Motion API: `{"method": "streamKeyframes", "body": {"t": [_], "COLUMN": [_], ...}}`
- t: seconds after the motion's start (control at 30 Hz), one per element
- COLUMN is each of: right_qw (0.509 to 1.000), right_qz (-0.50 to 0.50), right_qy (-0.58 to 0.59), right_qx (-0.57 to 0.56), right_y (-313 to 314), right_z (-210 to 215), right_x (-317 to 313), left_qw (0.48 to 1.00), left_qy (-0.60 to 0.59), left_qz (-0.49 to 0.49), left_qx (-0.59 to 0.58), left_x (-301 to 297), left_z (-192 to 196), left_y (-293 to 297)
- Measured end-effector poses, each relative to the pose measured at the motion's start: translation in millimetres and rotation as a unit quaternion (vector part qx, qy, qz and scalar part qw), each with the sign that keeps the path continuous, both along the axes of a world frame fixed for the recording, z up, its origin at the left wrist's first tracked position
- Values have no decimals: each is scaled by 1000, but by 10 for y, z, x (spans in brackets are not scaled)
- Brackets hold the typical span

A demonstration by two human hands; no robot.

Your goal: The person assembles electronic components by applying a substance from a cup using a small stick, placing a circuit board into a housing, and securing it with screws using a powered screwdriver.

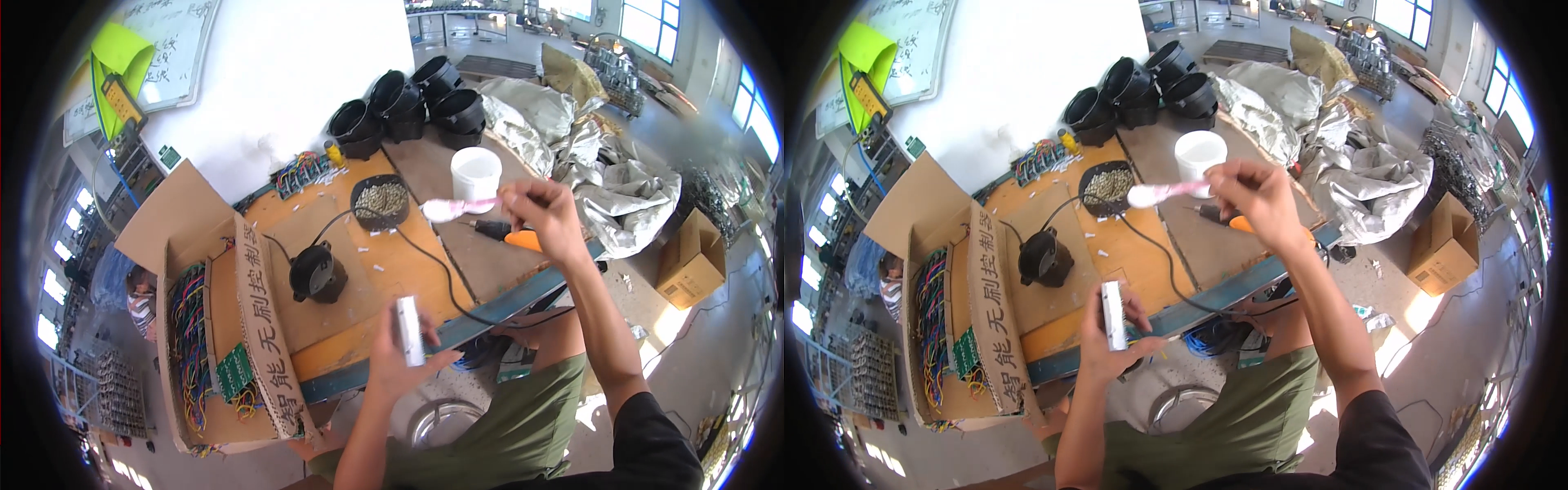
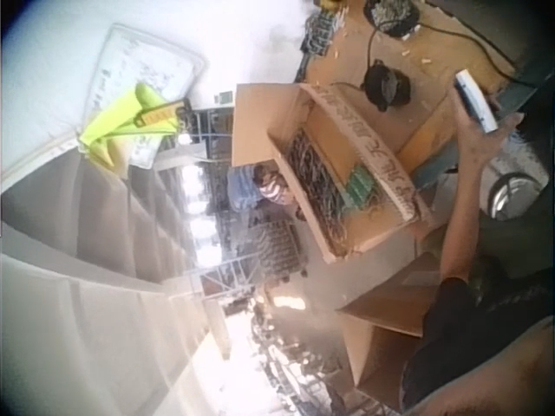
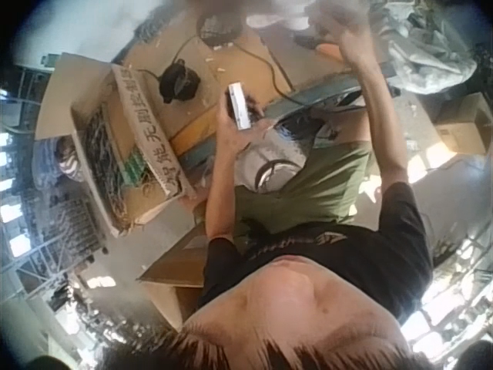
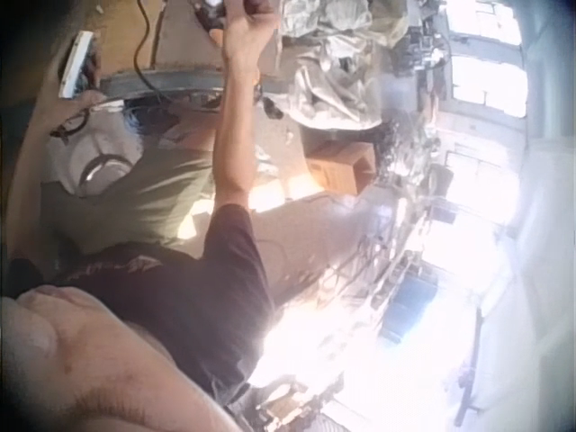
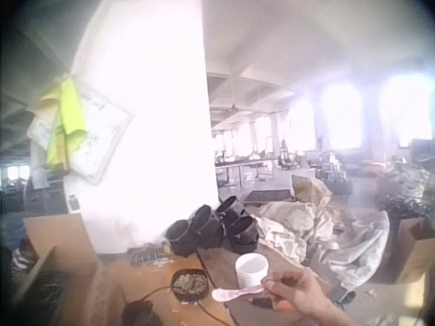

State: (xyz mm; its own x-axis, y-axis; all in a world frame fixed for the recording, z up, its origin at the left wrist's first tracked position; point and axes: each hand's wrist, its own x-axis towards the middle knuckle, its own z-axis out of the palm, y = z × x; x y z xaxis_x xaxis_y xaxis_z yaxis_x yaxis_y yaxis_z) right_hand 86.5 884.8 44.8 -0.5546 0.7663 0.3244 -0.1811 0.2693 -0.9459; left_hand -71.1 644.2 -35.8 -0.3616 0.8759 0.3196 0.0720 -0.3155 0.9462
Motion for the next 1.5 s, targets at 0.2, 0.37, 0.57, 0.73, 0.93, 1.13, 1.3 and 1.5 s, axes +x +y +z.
{"method": "streamKeyframes", "body": {"t": [0.2,0.37,0.57,0.73,0.93,1.13,1.3,1.5], "right_qw": [942,782,768,715,726,791,810,808], "right_qz": [-202,-295,-607,-550,-267,-158,-151,-127], "right_qy": [-189,-367,-16,-431,-621,-586,-566,-576], "right_qx": [190,409,205,-34,-124,-77,-36,-11], "right_y": [1081,1108,321,-526,-798,119,1250,1716], "right_z": [219,143,-1325,-3660,-5779,-6101,-5740,-5509], "right_x": [-233,-161,2219,3240,3381,3036,2502,1782], "left_qw": [995,993,987,995,976,959,969,975], "left_qy": [26,19,-94,-78,-127,-138,-98,-28], "left_qz": [96,115,122,29,92,120,116,131], "left_qx": [9,-2,-37,-52,-152,-216,-198,-177], "left_x": [-18,57,325,391,532,426,401,469], "left_z": [-84,-106,-152,-158,-95,-9,51,-16], "left_y": [-122,-214,-596,-649,-588,-644,-584,-709]}}
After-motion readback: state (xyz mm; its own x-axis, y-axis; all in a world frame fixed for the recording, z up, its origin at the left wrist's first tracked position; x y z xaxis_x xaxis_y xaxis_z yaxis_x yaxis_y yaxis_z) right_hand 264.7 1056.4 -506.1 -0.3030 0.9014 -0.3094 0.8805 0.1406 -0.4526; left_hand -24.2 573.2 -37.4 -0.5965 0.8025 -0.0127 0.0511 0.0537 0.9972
